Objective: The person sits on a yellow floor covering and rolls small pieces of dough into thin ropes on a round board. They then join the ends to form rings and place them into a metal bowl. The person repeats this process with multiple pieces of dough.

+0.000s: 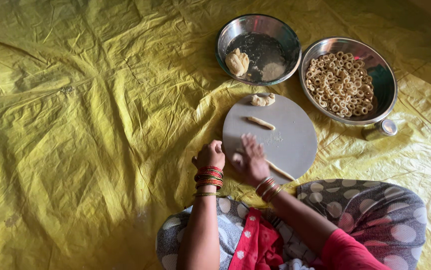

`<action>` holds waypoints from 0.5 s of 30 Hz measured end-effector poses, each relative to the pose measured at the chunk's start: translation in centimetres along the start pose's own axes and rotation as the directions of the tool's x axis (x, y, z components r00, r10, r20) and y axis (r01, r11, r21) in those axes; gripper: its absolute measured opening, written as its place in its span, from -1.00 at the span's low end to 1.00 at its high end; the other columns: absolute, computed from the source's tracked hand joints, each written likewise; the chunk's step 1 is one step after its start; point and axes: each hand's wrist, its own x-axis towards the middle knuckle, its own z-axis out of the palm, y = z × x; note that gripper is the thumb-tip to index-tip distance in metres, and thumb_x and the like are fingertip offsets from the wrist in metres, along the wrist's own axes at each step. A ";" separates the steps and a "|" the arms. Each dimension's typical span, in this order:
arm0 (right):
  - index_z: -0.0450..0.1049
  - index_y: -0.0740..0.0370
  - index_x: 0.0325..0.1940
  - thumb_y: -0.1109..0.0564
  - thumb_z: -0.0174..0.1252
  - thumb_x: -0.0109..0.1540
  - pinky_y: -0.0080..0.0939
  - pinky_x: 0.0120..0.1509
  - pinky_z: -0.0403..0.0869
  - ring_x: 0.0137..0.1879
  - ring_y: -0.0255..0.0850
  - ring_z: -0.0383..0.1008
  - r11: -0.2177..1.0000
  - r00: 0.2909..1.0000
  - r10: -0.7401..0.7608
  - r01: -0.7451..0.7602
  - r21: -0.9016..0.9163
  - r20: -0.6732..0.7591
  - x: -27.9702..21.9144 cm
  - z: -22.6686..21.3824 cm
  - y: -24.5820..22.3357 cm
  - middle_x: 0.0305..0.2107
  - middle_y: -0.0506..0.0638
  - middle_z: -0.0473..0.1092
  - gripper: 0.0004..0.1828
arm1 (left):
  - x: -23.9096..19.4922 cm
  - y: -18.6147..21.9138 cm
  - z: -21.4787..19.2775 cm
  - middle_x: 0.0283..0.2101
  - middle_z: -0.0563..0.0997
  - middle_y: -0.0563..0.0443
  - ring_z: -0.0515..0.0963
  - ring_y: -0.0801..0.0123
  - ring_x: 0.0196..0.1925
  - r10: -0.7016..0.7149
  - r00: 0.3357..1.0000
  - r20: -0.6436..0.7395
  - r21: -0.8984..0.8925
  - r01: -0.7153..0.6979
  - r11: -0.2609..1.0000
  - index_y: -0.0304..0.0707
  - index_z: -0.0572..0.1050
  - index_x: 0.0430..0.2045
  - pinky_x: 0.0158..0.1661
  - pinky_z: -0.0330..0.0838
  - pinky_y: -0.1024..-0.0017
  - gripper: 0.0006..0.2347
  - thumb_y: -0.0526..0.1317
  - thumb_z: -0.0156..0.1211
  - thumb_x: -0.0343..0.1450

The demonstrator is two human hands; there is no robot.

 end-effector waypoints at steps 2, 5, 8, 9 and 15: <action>-0.08 0.15 0.60 -0.20 0.16 0.25 0.10 0.56 0.13 0.52 -0.02 0.08 0.963 0.981 0.195 -0.196 0.186 0.022 2.0 -0.7 2.5 0.47 0.14 0.06 -0.04 | 0.0 -0.1 0.1 -0.02 0.62 0.05 0.60 0.12 0.07 0.004 1.000 -0.018 -0.009 -0.004 1.000 0.19 0.57 -0.15 0.27 0.12 -0.20 -0.81 -0.14 0.05 0.44; 0.14 0.20 0.49 -0.14 0.28 0.18 0.11 0.31 0.30 0.31 0.04 0.32 0.957 0.949 0.251 -0.213 0.198 -0.189 5.2 -1.5 6.3 0.29 0.18 0.26 -0.11 | 0.2 0.0 0.1 -0.04 0.63 0.06 0.61 0.13 0.05 -0.001 1.000 -0.028 -0.030 0.001 1.000 0.19 0.58 -0.18 0.27 0.12 -0.22 -0.82 -0.15 0.06 0.43; 0.48 -0.08 0.17 -0.08 0.34 0.15 0.06 0.38 0.31 0.31 -0.04 0.36 0.948 0.949 0.310 -0.303 0.102 -0.058 7.2 -1.6 9.4 0.16 -0.01 0.41 -0.50 | 0.4 0.1 0.0 -0.08 0.66 0.10 0.63 0.16 0.01 -0.008 1.000 -0.010 -0.050 0.008 0.999 0.20 0.59 -0.20 0.29 0.09 -0.23 -0.82 -0.17 0.07 0.41; 0.52 -0.10 0.12 -0.09 0.32 0.19 0.05 0.39 0.32 0.27 -0.07 0.39 0.952 0.958 0.285 -0.278 0.125 -0.035 7.9 -1.7 10.3 0.12 -0.04 0.45 -0.58 | 0.4 0.1 -0.1 -0.10 0.67 0.12 0.65 0.18 0.00 -0.012 1.000 0.000 -0.056 0.012 0.998 0.20 0.59 -0.21 0.31 0.08 -0.24 -0.82 -0.19 0.07 0.40; 0.57 -0.05 0.06 -0.17 0.32 0.19 0.06 0.34 0.30 0.17 -0.09 0.44 0.970 0.965 0.222 -0.204 0.135 -0.139 11.3 -2.8 13.5 -0.02 -0.04 0.51 -0.60 | 0.2 0.5 -0.5 -0.12 0.68 0.14 0.65 0.19 -0.02 -0.014 1.000 0.011 -0.081 0.015 0.997 0.19 0.60 -0.23 0.31 0.06 -0.24 -0.83 -0.18 0.09 0.41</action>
